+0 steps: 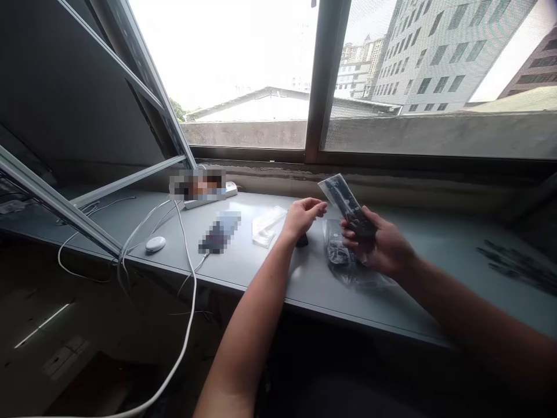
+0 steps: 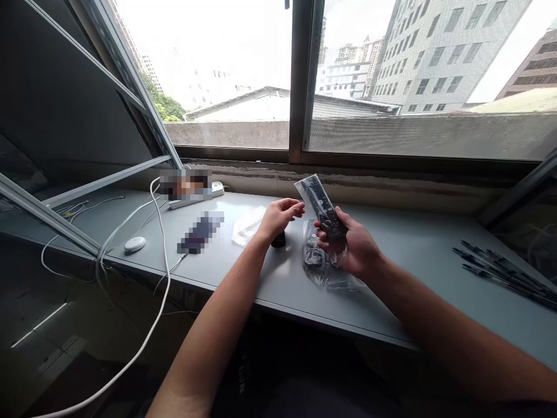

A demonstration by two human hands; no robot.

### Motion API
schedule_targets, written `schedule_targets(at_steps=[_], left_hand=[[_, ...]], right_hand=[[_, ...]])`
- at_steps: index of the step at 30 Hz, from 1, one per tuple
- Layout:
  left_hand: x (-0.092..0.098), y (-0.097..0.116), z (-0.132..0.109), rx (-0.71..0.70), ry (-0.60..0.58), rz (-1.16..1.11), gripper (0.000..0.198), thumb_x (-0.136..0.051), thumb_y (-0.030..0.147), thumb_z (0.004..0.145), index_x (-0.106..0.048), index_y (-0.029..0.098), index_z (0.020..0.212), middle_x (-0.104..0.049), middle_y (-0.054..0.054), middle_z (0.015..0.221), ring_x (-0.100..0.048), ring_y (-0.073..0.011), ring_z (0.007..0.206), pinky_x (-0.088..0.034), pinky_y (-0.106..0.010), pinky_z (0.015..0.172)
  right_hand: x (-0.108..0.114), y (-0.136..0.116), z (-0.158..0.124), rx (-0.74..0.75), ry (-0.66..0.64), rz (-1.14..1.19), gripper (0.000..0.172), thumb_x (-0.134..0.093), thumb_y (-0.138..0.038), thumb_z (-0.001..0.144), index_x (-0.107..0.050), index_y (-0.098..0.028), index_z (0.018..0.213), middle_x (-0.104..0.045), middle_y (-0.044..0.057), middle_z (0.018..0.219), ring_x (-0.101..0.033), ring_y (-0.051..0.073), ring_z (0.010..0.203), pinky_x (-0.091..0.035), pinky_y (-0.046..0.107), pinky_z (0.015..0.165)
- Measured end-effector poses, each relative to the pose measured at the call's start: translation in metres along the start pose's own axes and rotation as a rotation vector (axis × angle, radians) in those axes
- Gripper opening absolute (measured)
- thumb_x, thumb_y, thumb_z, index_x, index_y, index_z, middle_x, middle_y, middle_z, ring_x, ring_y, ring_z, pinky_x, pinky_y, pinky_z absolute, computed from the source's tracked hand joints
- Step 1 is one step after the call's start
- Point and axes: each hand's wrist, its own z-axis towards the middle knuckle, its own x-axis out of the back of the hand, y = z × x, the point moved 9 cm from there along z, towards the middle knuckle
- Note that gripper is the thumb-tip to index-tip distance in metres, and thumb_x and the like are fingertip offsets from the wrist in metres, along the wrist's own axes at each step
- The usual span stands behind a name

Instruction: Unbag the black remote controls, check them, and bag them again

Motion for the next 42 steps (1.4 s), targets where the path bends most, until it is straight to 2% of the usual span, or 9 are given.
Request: schedule_targets(at_steps=[4, 8, 12, 16, 21, 25, 31, 37, 42], left_hand=[[0.008, -0.001, 0.000, 0.006, 0.071, 0.050, 0.025, -0.081, 0.044, 0.100, -0.076, 0.019, 0.099, -0.084, -0.008, 0.094, -0.076, -0.0176, 0.088, -0.054, -0.030, 0.083], [0.010, -0.002, 0.000, -0.004, 0.085, 0.097, 0.027, -0.079, 0.046, 0.101, -0.076, 0.019, 0.099, -0.084, -0.008, 0.095, -0.076, -0.0177, 0.088, -0.053, -0.030, 0.082], [-0.006, 0.002, -0.001, -0.014, -0.050, 0.058, 0.047, -0.072, 0.064, 0.103, -0.079, 0.018, 0.097, -0.084, -0.009, 0.097, -0.077, -0.0198, 0.092, -0.055, -0.030, 0.081], [-0.024, 0.001, -0.007, 0.090, -0.207, -0.060, 0.068, -0.065, 0.082, 0.100, -0.082, 0.017, 0.105, -0.082, -0.009, 0.099, -0.075, -0.0190, 0.088, -0.050, -0.027, 0.073], [-0.024, 0.011, -0.014, 0.068, -0.247, -0.044, 0.059, -0.085, 0.073, 0.089, -0.084, 0.017, 0.106, -0.078, -0.006, 0.095, -0.068, -0.0163, 0.085, -0.046, -0.028, 0.075], [-0.017, 0.015, -0.012, 0.039, -0.198, -0.093, 0.054, -0.089, 0.066, 0.088, -0.085, 0.017, 0.109, -0.082, -0.007, 0.106, -0.071, -0.0196, 0.097, -0.050, -0.030, 0.086], [0.005, 0.011, -0.004, 0.044, -0.003, -0.259, 0.051, -0.091, 0.062, 0.088, -0.084, 0.022, 0.119, -0.083, -0.008, 0.119, -0.074, -0.0215, 0.106, -0.052, -0.030, 0.089], [-0.004, 0.010, -0.007, 0.118, -0.055, -0.324, 0.050, -0.094, 0.057, 0.089, -0.080, 0.024, 0.124, -0.080, -0.012, 0.133, -0.076, -0.0254, 0.116, -0.056, -0.033, 0.094], [-0.023, 0.003, -0.015, 0.259, -0.235, -0.426, 0.052, -0.092, 0.064, 0.091, -0.076, 0.021, 0.115, -0.080, -0.015, 0.130, -0.078, -0.0286, 0.116, -0.059, -0.043, 0.105]], right_hand=[[-0.006, 0.002, -0.002, -0.036, -0.095, -0.048, 0.037, -0.067, -0.059, 0.108, -0.080, -0.027, 0.120, -0.076, 0.007, 0.096, -0.071, 0.027, 0.077, -0.070, 0.047, 0.075], [0.000, 0.009, -0.003, -0.141, -0.076, -0.020, 0.026, -0.075, -0.044, 0.107, -0.082, -0.025, 0.121, -0.081, 0.006, 0.096, -0.078, 0.025, 0.077, -0.074, 0.042, 0.078], [-0.003, 0.011, -0.004, -0.174, -0.079, -0.013, 0.026, -0.066, -0.042, 0.111, -0.081, -0.022, 0.118, -0.087, 0.013, 0.109, -0.086, 0.029, 0.092, -0.076, 0.044, 0.084], [-0.005, 0.010, -0.004, -0.131, -0.070, -0.070, 0.027, -0.068, -0.044, 0.108, -0.081, -0.024, 0.121, -0.088, 0.013, 0.114, -0.087, 0.033, 0.096, -0.077, 0.050, 0.085], [-0.004, 0.010, -0.002, -0.035, -0.081, -0.146, 0.027, -0.079, -0.040, 0.103, -0.082, -0.031, 0.128, -0.087, 0.008, 0.121, -0.087, 0.029, 0.101, -0.075, 0.043, 0.087], [0.002, 0.014, 0.000, -0.025, -0.058, -0.192, 0.034, -0.089, -0.044, 0.098, -0.085, -0.028, 0.128, -0.087, 0.008, 0.107, -0.085, 0.027, 0.092, -0.073, 0.041, 0.087], [0.004, 0.010, 0.001, 0.019, 0.000, -0.178, 0.042, -0.103, -0.049, 0.086, -0.088, -0.026, 0.117, -0.079, 0.003, 0.094, -0.078, 0.021, 0.086, -0.072, 0.038, 0.089], [0.014, -0.018, -0.006, 0.294, 0.139, -0.393, 0.048, -0.100, -0.052, 0.087, -0.089, -0.035, 0.130, -0.081, 0.004, 0.120, -0.074, 0.021, 0.084, -0.072, 0.041, 0.082], [-0.001, -0.044, -0.026, 0.670, 0.168, -0.819, 0.038, -0.090, -0.046, 0.098, -0.090, -0.037, 0.135, -0.074, 0.008, 0.136, -0.072, 0.034, 0.125, -0.061, 0.055, 0.118]])
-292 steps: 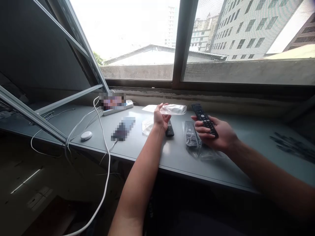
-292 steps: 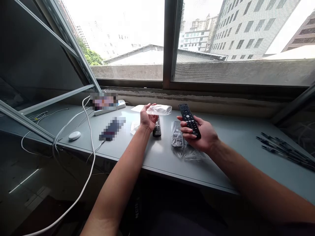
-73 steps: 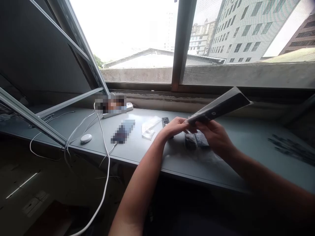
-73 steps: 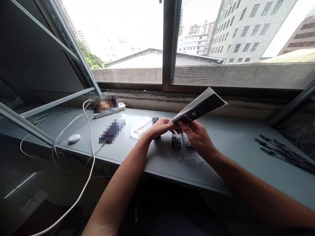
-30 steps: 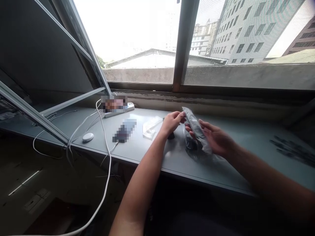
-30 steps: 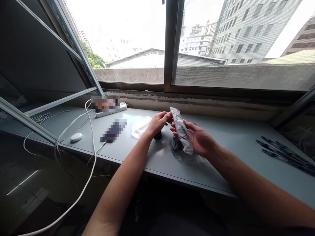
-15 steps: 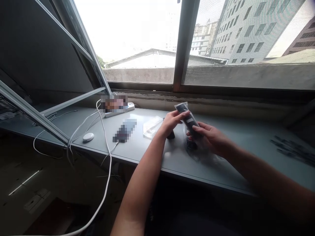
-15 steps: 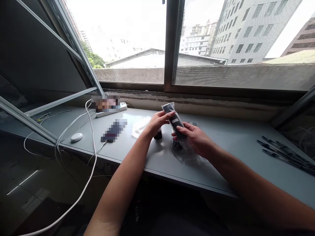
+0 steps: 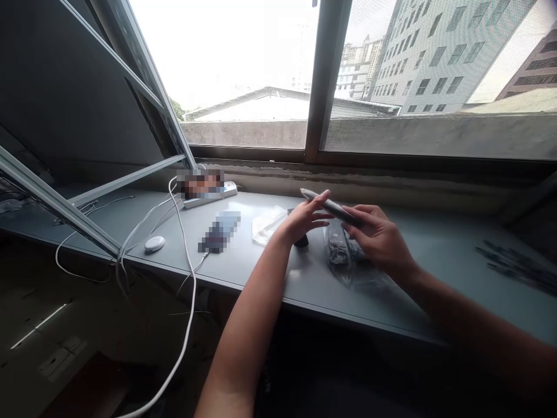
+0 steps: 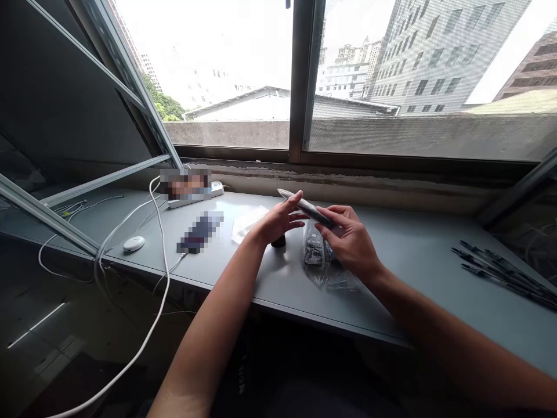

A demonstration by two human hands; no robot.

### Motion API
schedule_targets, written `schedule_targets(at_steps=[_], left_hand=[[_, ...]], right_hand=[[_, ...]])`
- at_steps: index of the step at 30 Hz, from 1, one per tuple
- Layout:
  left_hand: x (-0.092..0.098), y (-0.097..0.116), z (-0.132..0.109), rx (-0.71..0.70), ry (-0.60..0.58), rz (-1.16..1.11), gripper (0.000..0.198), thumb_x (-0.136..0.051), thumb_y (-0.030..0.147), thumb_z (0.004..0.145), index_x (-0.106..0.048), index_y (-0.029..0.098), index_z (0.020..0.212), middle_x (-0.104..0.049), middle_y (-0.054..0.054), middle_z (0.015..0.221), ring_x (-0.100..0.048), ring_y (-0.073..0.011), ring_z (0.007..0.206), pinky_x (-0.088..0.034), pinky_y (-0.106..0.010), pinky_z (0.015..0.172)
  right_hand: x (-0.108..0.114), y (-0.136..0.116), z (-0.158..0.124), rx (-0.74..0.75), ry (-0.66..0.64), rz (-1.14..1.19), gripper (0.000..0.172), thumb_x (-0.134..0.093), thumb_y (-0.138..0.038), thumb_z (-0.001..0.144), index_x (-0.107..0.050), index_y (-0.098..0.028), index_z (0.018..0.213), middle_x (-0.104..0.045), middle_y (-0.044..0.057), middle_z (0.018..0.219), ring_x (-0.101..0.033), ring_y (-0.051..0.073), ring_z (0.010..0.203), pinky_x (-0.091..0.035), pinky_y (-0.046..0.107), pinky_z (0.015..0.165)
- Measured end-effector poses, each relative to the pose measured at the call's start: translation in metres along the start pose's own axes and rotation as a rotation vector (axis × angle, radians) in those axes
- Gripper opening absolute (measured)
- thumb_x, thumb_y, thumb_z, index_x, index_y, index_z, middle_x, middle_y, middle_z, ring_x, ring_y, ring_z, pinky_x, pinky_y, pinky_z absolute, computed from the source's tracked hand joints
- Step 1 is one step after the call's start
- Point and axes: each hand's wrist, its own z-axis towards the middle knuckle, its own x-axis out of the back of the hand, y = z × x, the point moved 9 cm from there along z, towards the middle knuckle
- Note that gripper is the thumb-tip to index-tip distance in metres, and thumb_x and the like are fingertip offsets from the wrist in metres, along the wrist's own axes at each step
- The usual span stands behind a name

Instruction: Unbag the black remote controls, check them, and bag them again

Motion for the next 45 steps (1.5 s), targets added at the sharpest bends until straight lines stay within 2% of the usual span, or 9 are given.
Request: schedule_targets(at_steps=[4, 9, 14, 21, 23, 28, 34, 38, 45], left_hand=[[0.006, -0.001, 0.001, 0.006, 0.070, -0.058, 0.034, -0.090, 0.045, 0.095, -0.072, 0.020, 0.110, -0.078, -0.009, 0.111, -0.075, -0.0202, 0.096, -0.059, -0.041, 0.105], [0.023, 0.003, 0.002, -0.021, 0.250, -0.142, 0.021, -0.080, 0.022, 0.090, -0.070, 0.021, 0.108, -0.074, -0.003, 0.098, -0.071, -0.0163, 0.086, -0.061, -0.033, 0.097], [0.021, 0.005, 0.002, -0.022, 0.228, -0.203, 0.020, -0.073, 0.017, 0.085, -0.066, 0.020, 0.103, -0.071, -0.003, 0.091, -0.068, -0.0158, 0.082, -0.060, -0.027, 0.084], [0.033, 0.005, 0.007, -0.084, 0.295, -0.255, 0.012, -0.073, 0.015, 0.087, -0.066, 0.018, 0.097, -0.072, -0.004, 0.100, -0.068, -0.0138, 0.086, -0.062, -0.029, 0.094], [0.039, 0.005, 0.009, -0.116, 0.333, -0.229, 0.014, -0.077, 0.016, 0.089, -0.067, 0.018, 0.099, -0.073, -0.005, 0.103, -0.069, -0.0137, 0.089, -0.062, -0.031, 0.098], [0.046, 0.004, 0.010, -0.138, 0.405, 0.101, 0.021, -0.082, 0.025, 0.098, -0.069, 0.018, 0.113, -0.078, -0.010, 0.116, -0.076, -0.0194, 0.102, -0.064, -0.038, 0.104], [0.031, 0.028, -0.003, -0.365, 0.481, 0.962, 0.046, -0.080, 0.031, 0.104, -0.074, 0.018, 0.147, -0.064, -0.020, 0.166, -0.072, -0.0317, 0.139, -0.054, -0.044, 0.125], [0.011, 0.029, -0.005, -0.450, 0.354, 1.200, 0.027, -0.071, 0.028, 0.109, -0.085, 0.021, 0.131, -0.077, -0.014, 0.148, -0.073, -0.0276, 0.137, -0.054, -0.039, 0.127], [0.013, 0.020, -0.003, -0.260, 0.334, 1.428, 0.027, -0.066, 0.034, 0.112, -0.091, 0.023, 0.114, -0.087, -0.012, 0.124, -0.079, -0.0285, 0.123, -0.058, -0.038, 0.115]], right_hand=[[-0.007, -0.008, -0.001, 0.059, -0.063, -0.022, 0.041, -0.091, -0.050, 0.096, -0.090, -0.033, 0.133, -0.073, 0.011, 0.140, -0.070, 0.037, 0.134, -0.063, 0.055, 0.117], [-0.014, 0.015, -0.001, -0.272, -0.123, 0.285, 0.044, -0.089, -0.061, 0.097, -0.087, -0.033, 0.131, -0.079, 0.009, 0.139, -0.081, 0.032, 0.109, -0.073, 0.045, 0.088], [-0.020, 0.030, -0.003, -0.458, -0.159, 0.419, 0.051, -0.094, -0.059, 0.092, -0.084, -0.031, 0.133, -0.084, 0.005, 0.108, -0.078, 0.023, 0.074, -0.070, 0.041, 0.074], [-0.023, 0.026, -0.004, -0.447, -0.193, 0.454, 0.078, -0.101, -0.056, 0.086, -0.075, -0.032, 0.155, -0.080, 0.001, 0.095, -0.066, 0.017, 0.067, -0.061, 0.031, 0.059], [-0.023, 0.019, -0.005, -0.406, -0.221, 0.430, 0.075, -0.101, -0.056, 0.086, -0.078, -0.032, 0.153, -0.075, -0.002, 0.087, -0.064, 0.016, 0.065, -0.061, 0.032, 0.062], [-0.020, 0.010, -0.004, -0.314, -0.211, 0.325, 0.049, -0.100, -0.058, 0.086, -0.092, -0.032, 0.127, -0.084, 0.003, 0.096, -0.074, 0.020, 0.080, -0.065, 0.035, 0.078], [-0.017, 0.010, -0.004, -0.259, -0.198, 0.223, 0.046, -0.100, -0.064, 0.082, -0.095, -0.030, 0.113, -0.091, 0.009, 0.120, -0.085, 0.033, 0.111, -0.067, 0.047, 0.103], [-0.022, 0.007, -0.006, -0.237, -0.261, 0.167, 0.049, -0.097, -0.067, 0.085, -0.095, -0.028, 0.113, -0.092, 0.010, 0.113, -0.086, 0.034, 0.105, -0.069, 0.046, 0.097], [-0.037, -0.007, -0.011, 0.017, -0.407, -0.068, 0.032, -0.085, -0.057, 0.099, -0.094, -0.027, 0.105, -0.090, 0.007, 0.098, -0.079, 0.027, 0.087, -0.061, 0.040, 0.079]])
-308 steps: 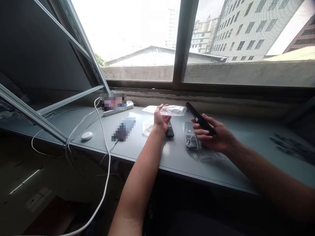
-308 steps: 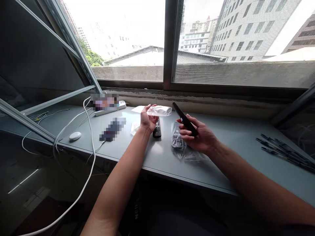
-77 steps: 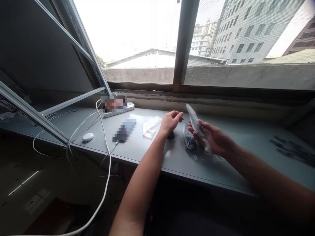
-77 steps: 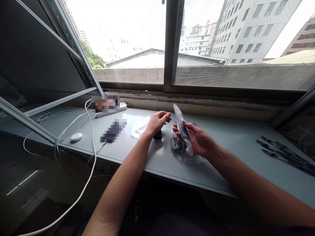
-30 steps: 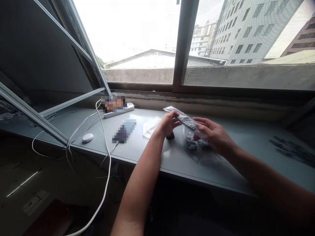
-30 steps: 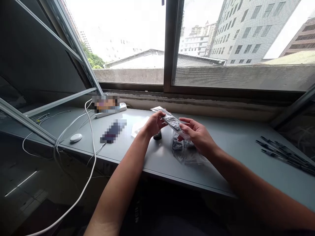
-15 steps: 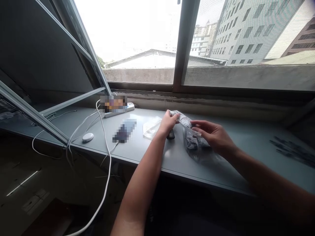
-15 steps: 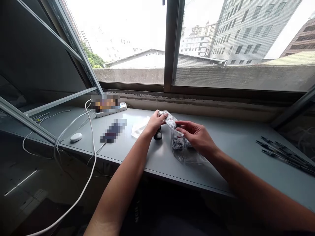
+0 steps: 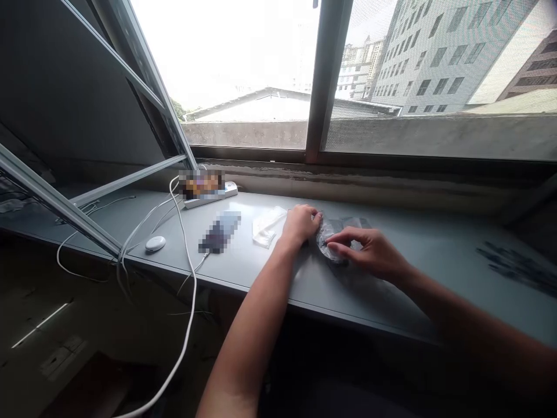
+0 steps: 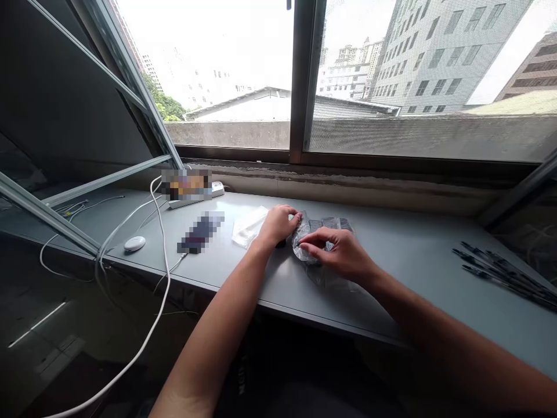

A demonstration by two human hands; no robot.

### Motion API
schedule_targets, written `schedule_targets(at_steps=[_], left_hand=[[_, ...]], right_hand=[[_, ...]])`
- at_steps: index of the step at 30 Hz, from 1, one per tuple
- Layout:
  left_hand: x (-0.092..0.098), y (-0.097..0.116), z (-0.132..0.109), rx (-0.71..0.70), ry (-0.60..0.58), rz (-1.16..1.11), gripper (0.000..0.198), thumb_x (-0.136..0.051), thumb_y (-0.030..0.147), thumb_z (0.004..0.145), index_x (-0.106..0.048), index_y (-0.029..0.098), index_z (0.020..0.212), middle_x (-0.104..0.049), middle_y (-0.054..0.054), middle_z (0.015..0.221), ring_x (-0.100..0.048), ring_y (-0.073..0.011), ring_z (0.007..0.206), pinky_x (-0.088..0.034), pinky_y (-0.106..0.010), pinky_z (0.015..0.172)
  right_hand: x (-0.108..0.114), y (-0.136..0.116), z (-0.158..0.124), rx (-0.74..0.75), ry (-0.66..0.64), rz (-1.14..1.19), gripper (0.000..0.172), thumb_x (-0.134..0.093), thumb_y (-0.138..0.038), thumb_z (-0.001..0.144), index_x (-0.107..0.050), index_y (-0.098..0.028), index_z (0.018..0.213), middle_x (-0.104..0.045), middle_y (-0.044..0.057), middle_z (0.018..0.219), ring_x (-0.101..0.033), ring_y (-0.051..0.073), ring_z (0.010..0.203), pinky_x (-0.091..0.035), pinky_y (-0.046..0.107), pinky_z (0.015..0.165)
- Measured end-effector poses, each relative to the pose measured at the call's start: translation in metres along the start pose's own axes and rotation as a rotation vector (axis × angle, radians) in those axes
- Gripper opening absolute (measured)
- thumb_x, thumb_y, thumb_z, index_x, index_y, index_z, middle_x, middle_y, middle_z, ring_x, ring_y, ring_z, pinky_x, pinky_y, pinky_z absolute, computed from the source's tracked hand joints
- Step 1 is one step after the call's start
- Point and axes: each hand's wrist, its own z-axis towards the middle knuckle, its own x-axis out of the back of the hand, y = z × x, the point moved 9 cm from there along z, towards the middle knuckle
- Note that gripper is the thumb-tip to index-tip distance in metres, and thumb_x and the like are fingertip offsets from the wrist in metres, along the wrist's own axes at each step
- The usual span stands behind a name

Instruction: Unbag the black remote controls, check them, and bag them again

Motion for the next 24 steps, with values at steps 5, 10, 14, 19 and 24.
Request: schedule_targets(at_steps=[5, 10, 14, 19, 24], left_hand=[[-0.007, -0.009, -0.001, 0.091, -0.019, -0.188, 0.014, -0.082, 0.039, 0.100, -0.093, 0.030, 0.099, -0.089, -0.010, 0.113, -0.080, -0.0322, 0.120, -0.058, -0.039, 0.113], [-0.001, -0.005, -0.003, 0.023, 0.037, -0.176, 0.020, -0.074, 0.035, 0.104, -0.091, 0.027, 0.096, -0.086, -0.015, 0.115, -0.078, -0.0360, 0.117, -0.056, -0.047, 0.116], [0.005, -0.007, -0.006, 0.060, 0.061, -0.045, 0.026, -0.062, 0.026, 0.109, -0.088, 0.023, 0.112, -0.080, -0.019, 0.135, -0.069, -0.0388, 0.134, -0.047, -0.055, 0.124], [0.004, -0.018, -0.008, 0.171, 0.061, 0.017, 0.034, -0.067, 0.025, 0.106, -0.078, 0.021, 0.137, -0.066, -0.020, 0.158, -0.053, -0.0403, 0.154, -0.041, -0.057, 0.130], [-0.003, -0.024, -0.007, 0.169, 0.065, 0.004, 0.051, -0.063, 0.014, 0.103, -0.068, 0.016, 0.153, -0.053, -0.022, 0.171, -0.045, -0.0364, 0.162, -0.040, -0.047, 0.135]], right_hand=[[-0.008, -0.008, -0.001, 0.131, -0.041, -0.152, 0.021, -0.079, -0.045, 0.102, -0.091, -0.029, 0.097, -0.085, 0.005, 0.088, -0.073, 0.023, 0.075, -0.056, 0.039, 0.072], [-0.010, -0.007, -0.001, 0.156, -0.041, -0.192, 0.025, -0.073, -0.049, 0.109, -0.090, -0.032, 0.101, -0.085, 0.006, 0.090, -0.075, 0.028, 0.083, -0.060, 0.044, 0.079], [-0.009, -0.014, -0.003, 0.279, 0.001, -0.236, 0.020, -0.074, -0.043, 0.108, -0.091, -0.034, 0.116, -0.087, 0.010, 0.119, -0.077, 0.036, 0.114, -0.064, 0.057, 0.100], [-0.024, -0.006, -0.007, 0.380, -0.116, -0.253, 0.035, -0.076, -0.040, 0.110, -0.084, -0.038, 0.144, -0.075, 0.009, 0.160, -0.058, 0.043, 0.160, -0.049, 0.069, 0.131], [-0.039, 0.012, -0.010, 0.352, -0.271, -0.285, 0.043, -0.071, -0.044, 0.115, -0.077, -0.040, 0.157, -0.071, 0.007, 0.167, -0.057, 0.043, 0.163, -0.029, 0.077, 0.140]])
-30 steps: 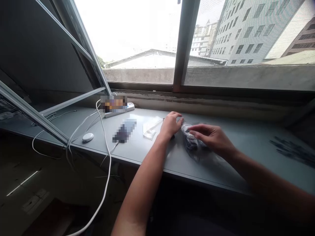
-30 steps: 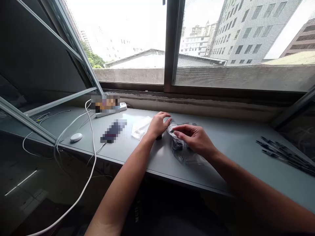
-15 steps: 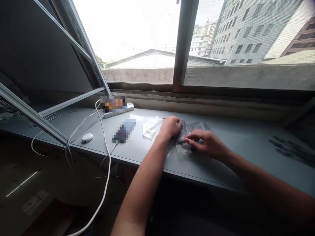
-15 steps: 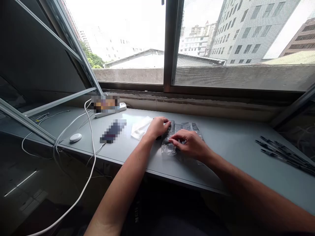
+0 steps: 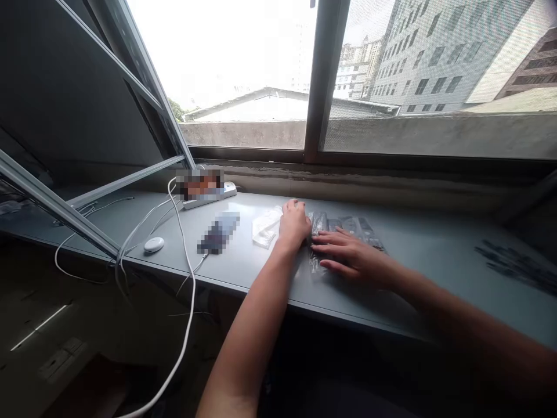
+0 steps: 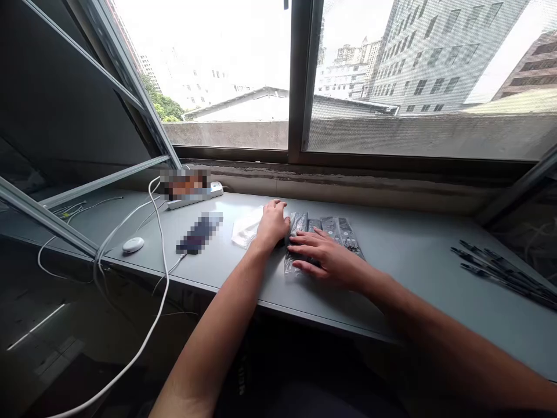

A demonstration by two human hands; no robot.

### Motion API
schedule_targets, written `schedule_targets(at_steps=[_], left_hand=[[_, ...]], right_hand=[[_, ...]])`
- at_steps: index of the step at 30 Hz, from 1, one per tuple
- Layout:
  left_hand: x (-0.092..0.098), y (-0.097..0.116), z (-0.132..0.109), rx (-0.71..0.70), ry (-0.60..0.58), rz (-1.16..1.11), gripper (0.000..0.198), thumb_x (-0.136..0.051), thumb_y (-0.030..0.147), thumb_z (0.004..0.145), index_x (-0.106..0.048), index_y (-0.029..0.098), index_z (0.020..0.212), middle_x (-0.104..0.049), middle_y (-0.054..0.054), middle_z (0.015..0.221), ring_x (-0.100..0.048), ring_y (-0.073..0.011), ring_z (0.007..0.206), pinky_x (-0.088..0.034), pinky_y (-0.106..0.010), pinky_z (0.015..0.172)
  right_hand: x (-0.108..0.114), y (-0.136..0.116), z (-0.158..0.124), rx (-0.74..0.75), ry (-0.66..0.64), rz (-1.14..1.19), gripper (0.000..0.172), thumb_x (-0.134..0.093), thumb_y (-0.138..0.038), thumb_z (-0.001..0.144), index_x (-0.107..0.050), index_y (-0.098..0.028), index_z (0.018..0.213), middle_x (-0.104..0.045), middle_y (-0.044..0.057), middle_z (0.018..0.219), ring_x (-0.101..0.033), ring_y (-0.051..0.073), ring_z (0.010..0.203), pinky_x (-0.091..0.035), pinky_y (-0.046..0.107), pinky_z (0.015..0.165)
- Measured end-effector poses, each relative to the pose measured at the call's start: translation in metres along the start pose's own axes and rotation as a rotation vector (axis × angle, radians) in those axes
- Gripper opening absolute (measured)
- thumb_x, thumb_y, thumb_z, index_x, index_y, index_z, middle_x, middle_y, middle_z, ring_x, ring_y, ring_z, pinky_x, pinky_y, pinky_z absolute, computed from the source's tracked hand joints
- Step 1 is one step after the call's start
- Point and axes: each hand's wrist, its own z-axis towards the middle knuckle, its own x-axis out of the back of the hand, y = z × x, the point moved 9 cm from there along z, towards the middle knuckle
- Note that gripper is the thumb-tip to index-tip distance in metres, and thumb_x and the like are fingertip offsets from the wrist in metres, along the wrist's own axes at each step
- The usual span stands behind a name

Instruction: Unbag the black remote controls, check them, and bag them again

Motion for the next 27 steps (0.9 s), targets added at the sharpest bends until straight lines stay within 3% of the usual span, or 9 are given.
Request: schedule_targets(at_steps=[6, 8, 11, 13, 18, 23, 27], left_hand=[[-0.001, 0.002, 0.000, -0.022, -0.021, -0.022, 0.043, -0.063, 0.013, 0.102, -0.074, 0.016, 0.144, -0.055, -0.022, 0.170, -0.050, -0.0360, 0.160, -0.040, -0.045, 0.136], [0.006, 0.002, -0.001, 0.009, 0.030, -0.008, 0.039, -0.061, 0.028, 0.110, -0.075, 0.014, 0.143, -0.055, -0.025, 0.170, -0.046, -0.0394, 0.163, -0.037, -0.051, 0.136], [0.021, -0.004, -0.002, 0.112, 0.161, 0.046, 0.057, -0.048, 0.053, 0.117, -0.077, 0.010, 0.140, -0.052, -0.030, 0.173, -0.034, -0.0465, 0.170, -0.030, -0.062, 0.137], [0.023, -0.011, -0.003, 0.188, 0.183, 0.068, 0.064, -0.046, 0.061, 0.116, -0.081, 0.011, 0.133, -0.057, -0.030, 0.170, -0.033, -0.0494, 0.170, -0.025, -0.066, 0.138], [0.011, -0.024, 0.000, 0.288, 0.073, 0.037, 0.072, -0.044, 0.071, 0.113, -0.088, 0.014, 0.117, -0.077, -0.031, 0.138, -0.051, -0.0491, 0.157, -0.028, -0.062, 0.135], [0.008, -0.022, 0.000, 0.268, 0.014, 0.169, 0.083, -0.032, 0.071, 0.115, -0.087, 0.009, 0.126, -0.071, -0.035, 0.150, -0.055, -0.0487, 0.153, -0.032, -0.062, 0.131], [0.012, -0.021, 0.000, 0.274, 0.018, 0.208, 0.083, -0.030, 0.070, 0.115, -0.088, 0.010, 0.123, -0.076, -0.034, 0.140, -0.059, -0.0483, 0.148, -0.030, -0.063, 0.131]], right_hand=[[0.007, -0.001, 0.001, -0.006, 0.046, 0.044, 0.039, -0.068, -0.044, 0.116, -0.080, -0.041, 0.153, -0.076, 0.007, 0.160, -0.068, 0.039, 0.152, -0.043, 0.070, 0.136], [0.010, -0.004, 0.002, 0.003, 0.063, 0.054, 0.037, -0.070, -0.044, 0.115, -0.082, -0.040, 0.150, -0.077, 0.008, 0.158, -0.069, 0.039, 0.151, -0.048, 0.068, 0.132], [0.012, -0.006, 0.003, -0.002, 0.069, 0.066, 0.035, -0.070, -0.044, 0.115, -0.084, -0.040, 0.147, -0.079, 0.008, 0.155, -0.069, 0.039, 0.150, -0.054, 0.065, 0.128], [0.013, -0.007, 0.004, -0.006, 0.071, 0.080, 0.035, -0.069, -0.044, 0.115, -0.085, -0.039, 0.145, -0.080, 0.008, 0.153, -0.070, 0.039, 0.149, -0.056, 0.064, 0.126], [0.015, -0.009, 0.004, -0.001, 0.080, 0.100, 0.034, -0.067, -0.043, 0.115, -0.086, -0.038, 0.143, -0.081, 0.009, 0.151, -0.072, 0.038, 0.146, -0.058, 0.062, 0.125], [0.015, -0.009, 0.004, -0.007, 0.070, 0.090, 0.034, -0.068, -0.043, 0.115, -0.086, -0.038, 0.143, -0.080, 0.009, 0.152, -0.071, 0.038, 0.147, -0.058, 0.062, 0.125], [0.014, -0.009, 0.005, -0.007, 0.067, 0.091, 0.033, -0.068, -0.044, 0.115, -0.086, -0.038, 0.142, -0.080, 0.009, 0.151, -0.071, 0.038, 0.147, -0.059, 0.061, 0.125]])
